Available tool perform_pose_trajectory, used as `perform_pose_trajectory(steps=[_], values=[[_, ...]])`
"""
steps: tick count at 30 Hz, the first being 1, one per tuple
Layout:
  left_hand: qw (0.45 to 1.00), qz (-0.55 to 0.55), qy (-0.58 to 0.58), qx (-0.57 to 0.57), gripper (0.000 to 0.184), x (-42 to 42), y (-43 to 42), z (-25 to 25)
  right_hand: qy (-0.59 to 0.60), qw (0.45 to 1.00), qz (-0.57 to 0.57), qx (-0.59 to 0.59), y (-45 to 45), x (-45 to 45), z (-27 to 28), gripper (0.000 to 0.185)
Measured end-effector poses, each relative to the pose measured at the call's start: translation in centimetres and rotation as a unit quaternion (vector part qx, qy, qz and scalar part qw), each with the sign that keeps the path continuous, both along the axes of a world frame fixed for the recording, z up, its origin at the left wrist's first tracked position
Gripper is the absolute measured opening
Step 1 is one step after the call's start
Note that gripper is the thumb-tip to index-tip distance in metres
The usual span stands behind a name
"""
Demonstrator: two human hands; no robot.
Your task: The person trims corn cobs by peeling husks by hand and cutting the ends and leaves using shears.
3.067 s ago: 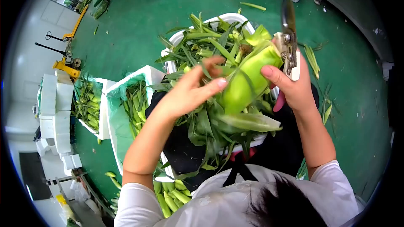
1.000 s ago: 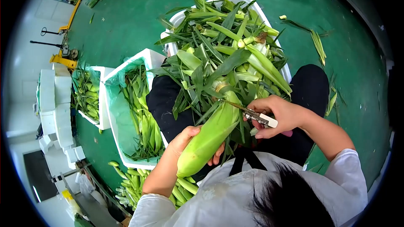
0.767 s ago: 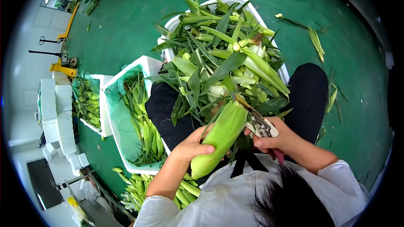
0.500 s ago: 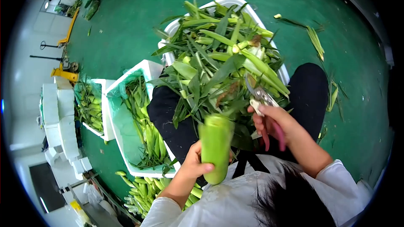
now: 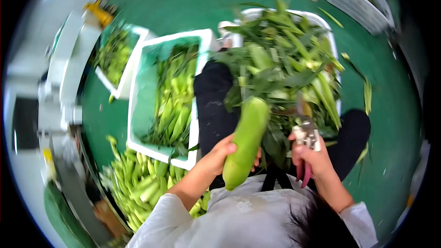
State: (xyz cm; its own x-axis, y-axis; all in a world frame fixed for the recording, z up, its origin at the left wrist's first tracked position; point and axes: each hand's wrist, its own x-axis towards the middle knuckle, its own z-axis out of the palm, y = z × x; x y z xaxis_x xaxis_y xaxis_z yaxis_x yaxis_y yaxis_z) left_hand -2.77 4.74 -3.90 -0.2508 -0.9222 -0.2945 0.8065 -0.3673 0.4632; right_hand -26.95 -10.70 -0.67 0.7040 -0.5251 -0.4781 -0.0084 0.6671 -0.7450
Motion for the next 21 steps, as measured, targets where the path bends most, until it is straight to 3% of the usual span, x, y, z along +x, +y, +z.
perform_pose_trajectory(steps=[3, 4, 5, 7, 9, 12, 14, 16, 17, 18, 19, 20, 21], values=[[0.947, 0.306, 0.083, 0.043, 0.074, 3.8, 8.6, -0.1, -0.014, 0.996, -0.041, 0.082, 1.8, 0.4, -1.3, 0.043], [0.917, 0.388, 0.096, 0.012, 0.072, 5.9, 13.1, -0.5, -0.012, 0.998, 0.006, 0.054, 2.8, 0.2, -2.0, 0.050], [0.881, 0.460, 0.106, -0.020, 0.069, 7.6, 18.5, -1.0, -0.012, 0.998, 0.048, 0.027, 3.9, -0.3, -2.7, 0.057], [0.766, 0.638, 0.049, 0.058, 0.064, 9.6, 30.2, -1.3, -0.038, 0.989, 0.132, 0.059, 5.9, -1.0, -3.0, 0.077], [0.609, 0.773, -0.102, 0.146, 0.060, 10.9, 42.0, -1.7, -0.086, 0.968, 0.168, 0.166, 5.3, -1.7, -3.0, 0.095], [0.305, 0.939, -0.117, 0.107, 0.067, 12.2, 53.2, -0.7, -0.094, 0.956, 0.177, 0.213, 4.3, -3.2, -5.8, 0.097], [0.133, 0.988, -0.037, 0.067, 0.069, 14.5, 52.1, 0.9, -0.100, 0.944, 0.158, 0.273, 3.9, -3.8, -8.4, 0.079], [0.321, 0.901, -0.241, 0.163, 0.057, 18.3, 47.7, -1.6, -0.102, 0.937, 0.150, 0.299, 3.7, -3.4, -9.7, 0.063], [0.414, 0.823, -0.330, 0.206, 0.049, 21.3, 43.9, -3.2, -0.072, 0.954, 0.144, 0.251, 4.2, -2.8, -8.1, 0.068], [0.460, 0.815, -0.313, 0.161, 0.044, 24.0, 38.0, -5.1, -0.039, 0.968, 0.140, 0.202, 4.7, -2.1, -6.5, 0.072], [0.529, 0.737, -0.347, 0.238, 0.043, 26.5, 32.4, -6.1, -0.016, 0.975, 0.130, 0.182, 5.0, -1.4, -5.2, 0.075], [0.631, 0.631, -0.409, 0.191, 0.045, 28.7, 28.0, -8.6, 0.009, 0.979, 0.121, 0.162, 5.2, -0.8, -4.0, 0.079], [0.637, 0.519, -0.495, 0.283, 0.047, 31.5, 23.9, -11.8, 0.034, 0.983, 0.112, 0.142, 5.5, -0.1, -2.7, 0.082]])
